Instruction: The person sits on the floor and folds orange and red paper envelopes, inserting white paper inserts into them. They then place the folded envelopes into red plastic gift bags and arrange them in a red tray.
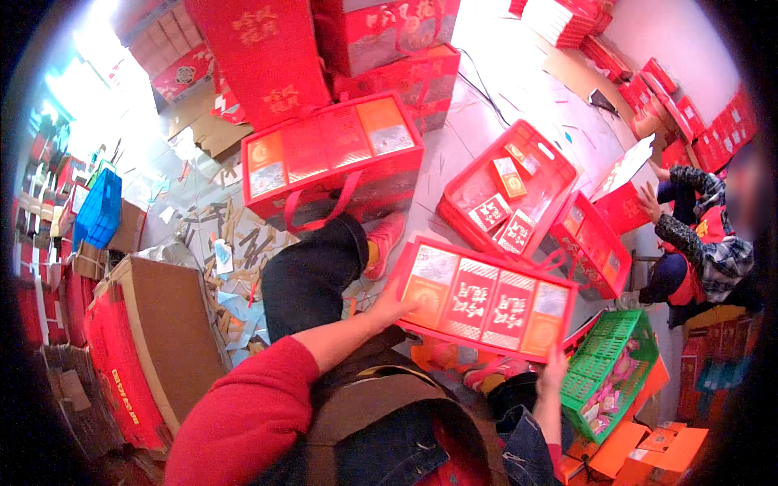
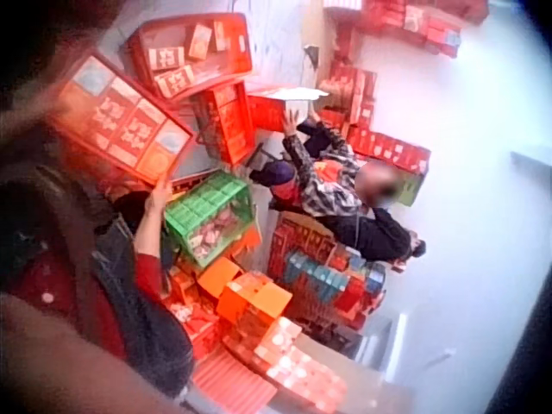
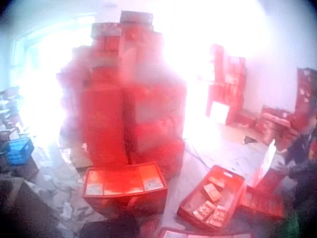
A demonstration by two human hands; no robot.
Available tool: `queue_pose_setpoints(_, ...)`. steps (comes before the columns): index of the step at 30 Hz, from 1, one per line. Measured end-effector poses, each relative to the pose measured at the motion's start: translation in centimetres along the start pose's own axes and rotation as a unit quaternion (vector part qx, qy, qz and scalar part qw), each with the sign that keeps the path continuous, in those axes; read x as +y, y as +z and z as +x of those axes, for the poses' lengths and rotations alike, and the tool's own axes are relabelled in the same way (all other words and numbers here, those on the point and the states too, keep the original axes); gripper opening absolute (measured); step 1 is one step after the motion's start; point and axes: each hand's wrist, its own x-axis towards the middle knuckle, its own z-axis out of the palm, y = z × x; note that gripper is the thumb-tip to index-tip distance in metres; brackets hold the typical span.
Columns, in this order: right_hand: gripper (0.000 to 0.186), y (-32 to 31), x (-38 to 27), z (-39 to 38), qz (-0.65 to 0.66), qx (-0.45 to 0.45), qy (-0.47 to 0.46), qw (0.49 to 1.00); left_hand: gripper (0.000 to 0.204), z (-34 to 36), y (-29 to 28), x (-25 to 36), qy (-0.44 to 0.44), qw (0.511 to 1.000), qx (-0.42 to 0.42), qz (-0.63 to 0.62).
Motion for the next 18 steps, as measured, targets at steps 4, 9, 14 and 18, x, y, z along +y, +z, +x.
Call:
queue_pose_setpoints(4,0.032,-0.3,-13.5,-0.9,-0.097,0.030,-0.126,0.987,0.071,-5.4,0.9,9.2,0.137,0.990,0.019,-0.026)
queue_pose_setpoints(9,0.036,13.8,-30.1,-0.8,0.018,-0.143,-0.187,0.972,0.073,-10.1,-4.7,21.6,0.314,0.940,0.136,0.011)
queue_pose_setpoints(14,0.042,31.5,-35.0,1.7,0.013,-0.254,-0.157,0.954,0.053,-12.4,-13.7,29.5,0.412,0.883,0.180,-0.131)
queue_pose_setpoints(18,0.038,42.7,-34.1,5.3,-0.068,-0.256,-0.116,0.957,0.043,-11.0,-21.4,30.7,0.349,0.892,0.241,-0.159)
